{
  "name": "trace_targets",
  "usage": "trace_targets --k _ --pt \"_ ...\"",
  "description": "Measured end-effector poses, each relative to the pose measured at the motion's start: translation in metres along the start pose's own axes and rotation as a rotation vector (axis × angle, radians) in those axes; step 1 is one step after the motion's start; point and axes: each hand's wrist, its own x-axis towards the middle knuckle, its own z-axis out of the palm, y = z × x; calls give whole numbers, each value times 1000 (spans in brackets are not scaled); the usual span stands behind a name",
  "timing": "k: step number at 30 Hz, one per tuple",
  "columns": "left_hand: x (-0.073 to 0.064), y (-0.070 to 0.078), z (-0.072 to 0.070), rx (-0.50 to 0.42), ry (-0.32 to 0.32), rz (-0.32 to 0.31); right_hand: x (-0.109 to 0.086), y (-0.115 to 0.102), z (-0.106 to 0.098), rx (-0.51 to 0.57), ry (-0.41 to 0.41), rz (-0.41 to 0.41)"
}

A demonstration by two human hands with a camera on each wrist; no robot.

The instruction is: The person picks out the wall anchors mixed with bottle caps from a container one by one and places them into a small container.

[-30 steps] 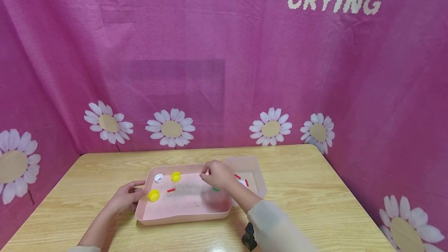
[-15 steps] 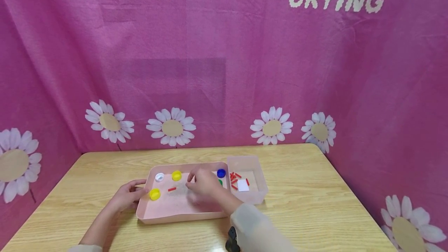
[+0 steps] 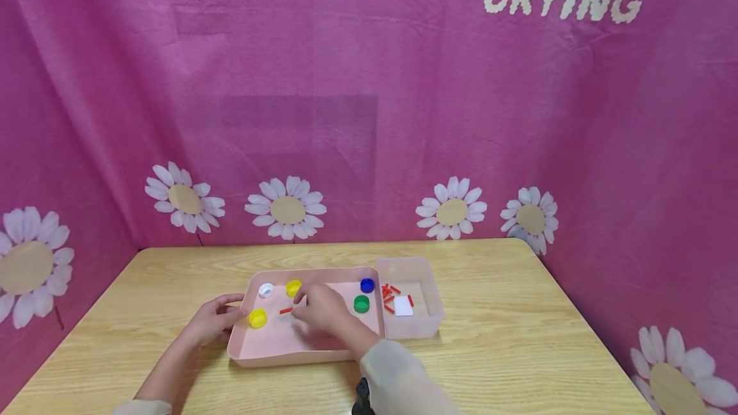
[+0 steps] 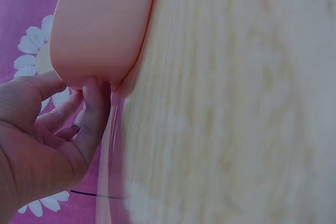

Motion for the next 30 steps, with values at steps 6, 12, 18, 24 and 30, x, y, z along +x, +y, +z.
trace_targets --k 6,12,18,24,30 --pt "0 1 -1 -10 -4 3 4 -1 7 -17 9 -5" --pt "-1 1 -1 -24 -3 7 6 -1 13 10 -5 25" --pt "0 2 0 -36 -3 -6 9 -2 19 25 -23 100" --pt "0 1 0 -17 -1 -10 11 -4 26 41 -30 123" --pt "0 1 -1 -20 0 -12 13 -7 30 -7 -10 97"
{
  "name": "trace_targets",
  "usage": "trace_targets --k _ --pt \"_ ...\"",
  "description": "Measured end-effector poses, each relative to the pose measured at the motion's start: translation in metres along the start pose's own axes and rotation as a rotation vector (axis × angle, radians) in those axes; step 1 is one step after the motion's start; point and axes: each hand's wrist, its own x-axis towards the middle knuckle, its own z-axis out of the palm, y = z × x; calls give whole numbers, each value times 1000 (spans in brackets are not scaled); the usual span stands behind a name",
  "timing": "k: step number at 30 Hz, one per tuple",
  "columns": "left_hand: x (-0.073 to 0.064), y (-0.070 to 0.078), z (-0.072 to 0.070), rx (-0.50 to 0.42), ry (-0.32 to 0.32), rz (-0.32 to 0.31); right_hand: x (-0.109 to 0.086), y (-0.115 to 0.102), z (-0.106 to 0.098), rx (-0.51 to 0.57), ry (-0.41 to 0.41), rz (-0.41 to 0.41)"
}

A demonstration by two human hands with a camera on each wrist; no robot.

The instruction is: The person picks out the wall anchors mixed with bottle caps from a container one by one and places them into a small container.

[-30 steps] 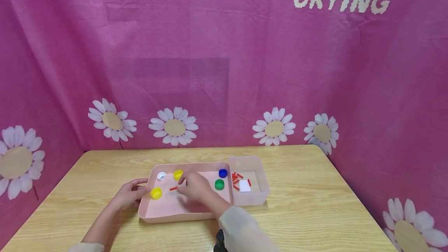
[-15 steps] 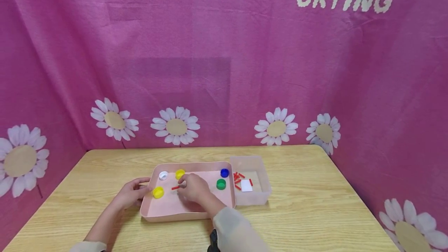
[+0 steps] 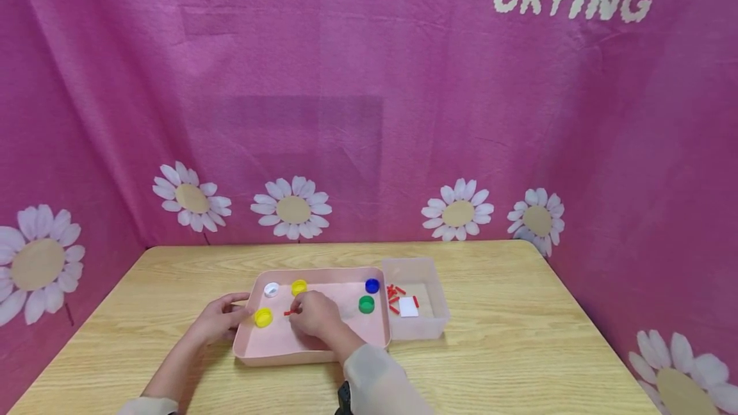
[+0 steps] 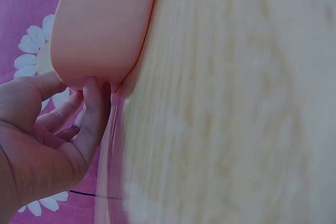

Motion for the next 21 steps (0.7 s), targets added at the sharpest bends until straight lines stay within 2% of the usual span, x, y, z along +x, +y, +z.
trace_targets --k 7,15,21 --pt "0 -1 0 2 4 17 -1 2 0 -33 21 -23" --pt "1 -3 1 -27 -5 30 -3 2 -3 16 -5 26" --pt "2 -3 1 -25 -2 13 -5 2 -10 -1 1 17"
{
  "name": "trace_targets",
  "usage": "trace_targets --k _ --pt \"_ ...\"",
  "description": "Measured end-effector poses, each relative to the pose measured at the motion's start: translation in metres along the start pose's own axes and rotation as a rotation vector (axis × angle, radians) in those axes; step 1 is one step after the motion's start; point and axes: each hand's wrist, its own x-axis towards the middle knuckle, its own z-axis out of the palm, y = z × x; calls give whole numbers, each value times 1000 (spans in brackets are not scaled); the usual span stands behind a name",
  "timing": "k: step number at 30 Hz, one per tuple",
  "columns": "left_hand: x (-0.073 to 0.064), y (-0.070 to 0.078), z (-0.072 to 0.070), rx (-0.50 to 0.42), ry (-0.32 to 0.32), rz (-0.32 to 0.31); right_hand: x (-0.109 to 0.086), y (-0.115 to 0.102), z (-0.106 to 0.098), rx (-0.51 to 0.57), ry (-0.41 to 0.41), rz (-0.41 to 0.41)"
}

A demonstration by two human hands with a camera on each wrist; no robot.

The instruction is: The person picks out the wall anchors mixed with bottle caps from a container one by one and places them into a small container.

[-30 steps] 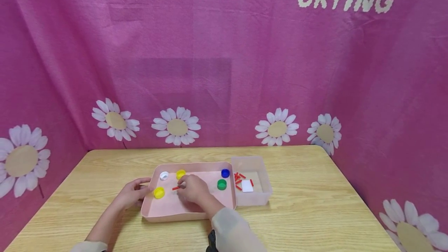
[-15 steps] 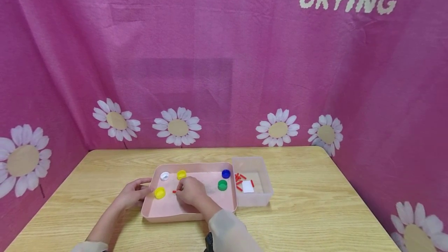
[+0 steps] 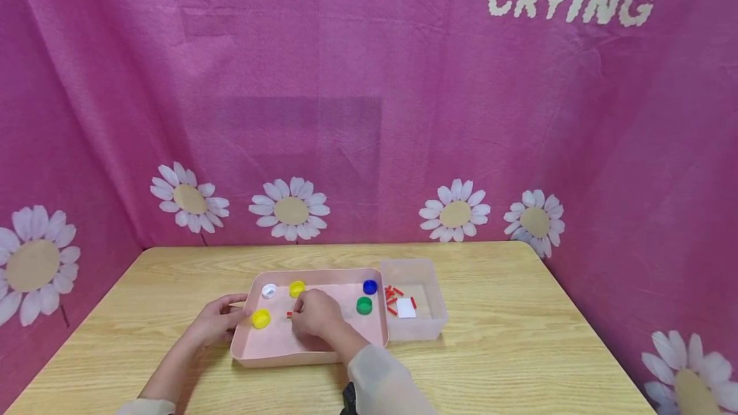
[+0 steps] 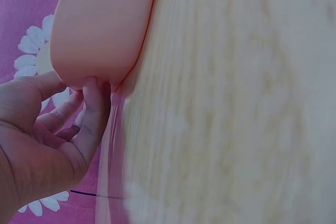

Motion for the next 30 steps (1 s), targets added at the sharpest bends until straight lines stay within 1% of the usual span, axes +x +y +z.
trace_targets --k 9,12,16,23,30 --pt "-1 1 1 22 7 -2 -6 6 -9 -2 4 0" --pt "-2 1 1 21 8 0 -8 7 -15 -13 13 -23" --pt "-1 2 1 19 11 -1 -11 8 -24 -21 45 -68" --pt "0 2 1 14 8 -9 -17 10 -34 -2 40 -68" --pt "0 2 1 15 10 -10 -24 17 -43 -34 60 -107"
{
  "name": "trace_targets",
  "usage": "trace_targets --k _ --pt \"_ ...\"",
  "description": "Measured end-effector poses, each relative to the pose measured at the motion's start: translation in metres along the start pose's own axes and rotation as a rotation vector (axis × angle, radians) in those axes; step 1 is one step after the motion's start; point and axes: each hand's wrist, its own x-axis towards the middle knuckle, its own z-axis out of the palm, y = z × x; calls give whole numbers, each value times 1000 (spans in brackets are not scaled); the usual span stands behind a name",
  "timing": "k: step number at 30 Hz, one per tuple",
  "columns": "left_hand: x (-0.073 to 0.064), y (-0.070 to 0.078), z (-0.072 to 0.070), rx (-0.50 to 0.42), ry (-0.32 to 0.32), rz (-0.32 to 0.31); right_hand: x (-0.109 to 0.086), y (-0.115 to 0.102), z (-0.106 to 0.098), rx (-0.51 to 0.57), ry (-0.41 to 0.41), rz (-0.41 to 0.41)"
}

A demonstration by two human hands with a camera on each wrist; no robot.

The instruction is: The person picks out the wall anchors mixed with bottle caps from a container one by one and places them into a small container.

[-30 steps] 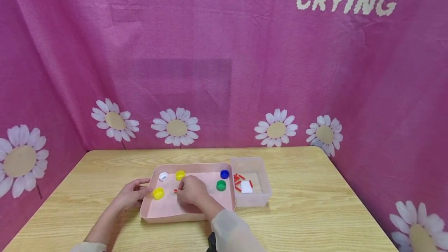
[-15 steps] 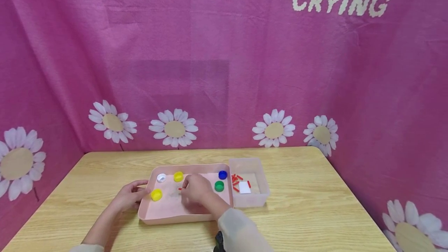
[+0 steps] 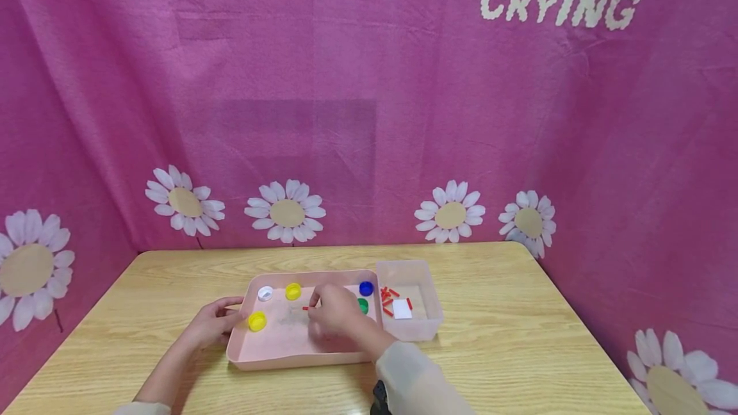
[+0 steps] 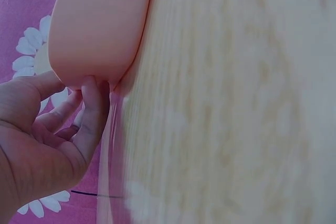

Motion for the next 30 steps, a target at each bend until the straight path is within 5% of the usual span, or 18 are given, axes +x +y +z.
trace_targets --k 22,30 --pt "-3 3 0 43 -4 -14 -16 21 -30 -104 130 -201" --pt "-3 2 1 19 -2 5 -23 26 -41 -105 158 -178"
